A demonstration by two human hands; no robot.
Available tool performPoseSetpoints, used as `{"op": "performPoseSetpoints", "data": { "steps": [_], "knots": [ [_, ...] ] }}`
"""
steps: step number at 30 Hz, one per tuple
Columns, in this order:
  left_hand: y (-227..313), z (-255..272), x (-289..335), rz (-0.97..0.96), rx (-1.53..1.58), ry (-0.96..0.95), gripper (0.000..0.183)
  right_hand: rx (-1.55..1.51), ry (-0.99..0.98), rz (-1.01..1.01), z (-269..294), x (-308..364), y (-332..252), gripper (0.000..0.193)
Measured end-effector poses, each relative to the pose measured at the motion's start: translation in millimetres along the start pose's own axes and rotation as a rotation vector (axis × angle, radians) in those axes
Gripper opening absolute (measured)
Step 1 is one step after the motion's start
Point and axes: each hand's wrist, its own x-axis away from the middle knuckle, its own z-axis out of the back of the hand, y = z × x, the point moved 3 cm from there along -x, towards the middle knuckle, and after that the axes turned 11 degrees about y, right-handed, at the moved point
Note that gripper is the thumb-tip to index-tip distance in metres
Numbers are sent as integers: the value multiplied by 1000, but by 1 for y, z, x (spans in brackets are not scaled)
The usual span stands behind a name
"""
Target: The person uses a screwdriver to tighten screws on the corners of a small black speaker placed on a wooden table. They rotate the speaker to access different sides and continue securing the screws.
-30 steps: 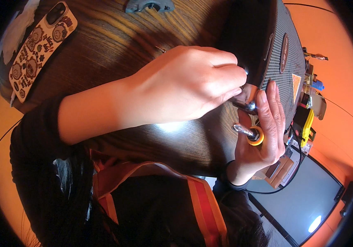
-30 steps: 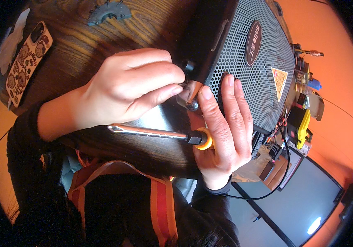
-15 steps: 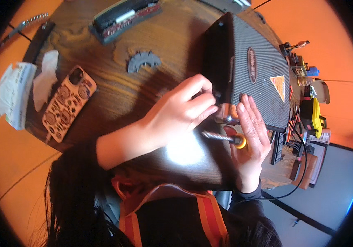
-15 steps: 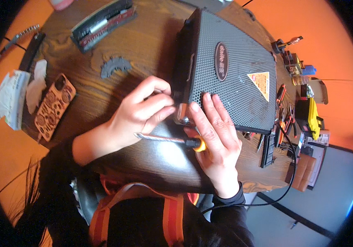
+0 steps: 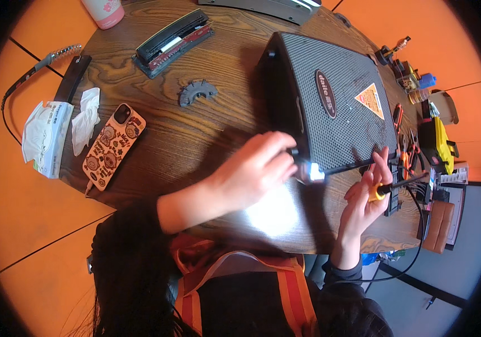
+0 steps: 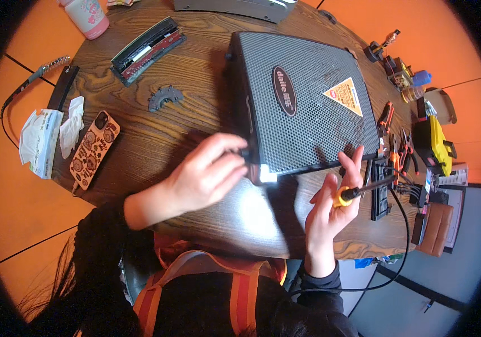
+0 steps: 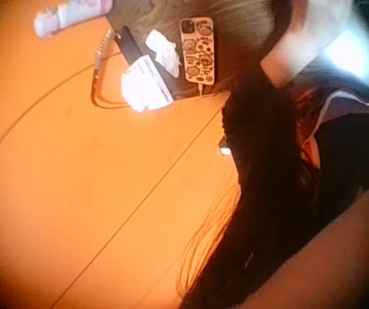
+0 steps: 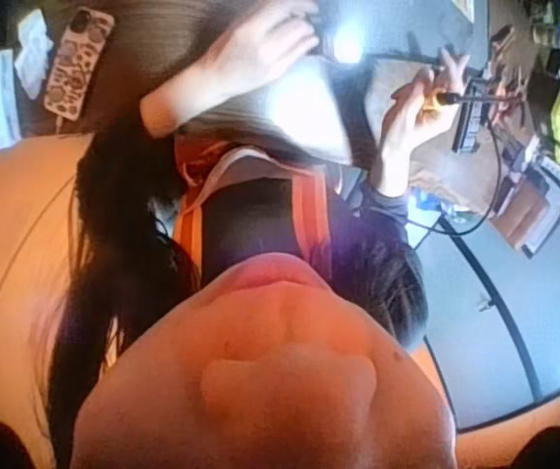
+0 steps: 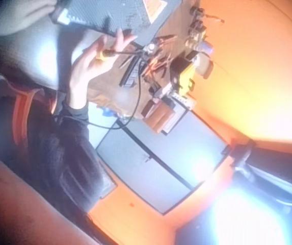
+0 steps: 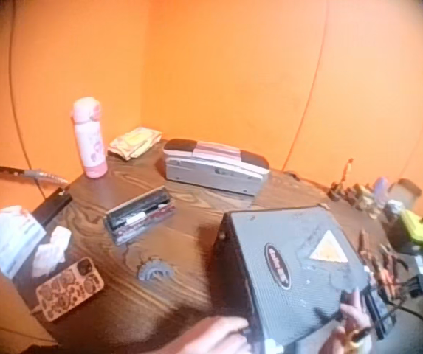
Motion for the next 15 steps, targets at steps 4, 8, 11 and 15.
{"op": "performPoseSetpoints", "data": {
  "steps": [4,8,11,15],
  "knots": [
    [20,-11,2,87,40,-28,11,95,-25,79,0,-28,22,25],
    [27,-26,-5,173,33,13,11,92,-163,111,3,-55,34,21],
    [31,-35,-8,152,-21,25,11,182,-151,135,9,-63,33,18],
    [33,-40,-7,132,-62,22,14,194,111,46,40,-38,23,17]
  ]
}}
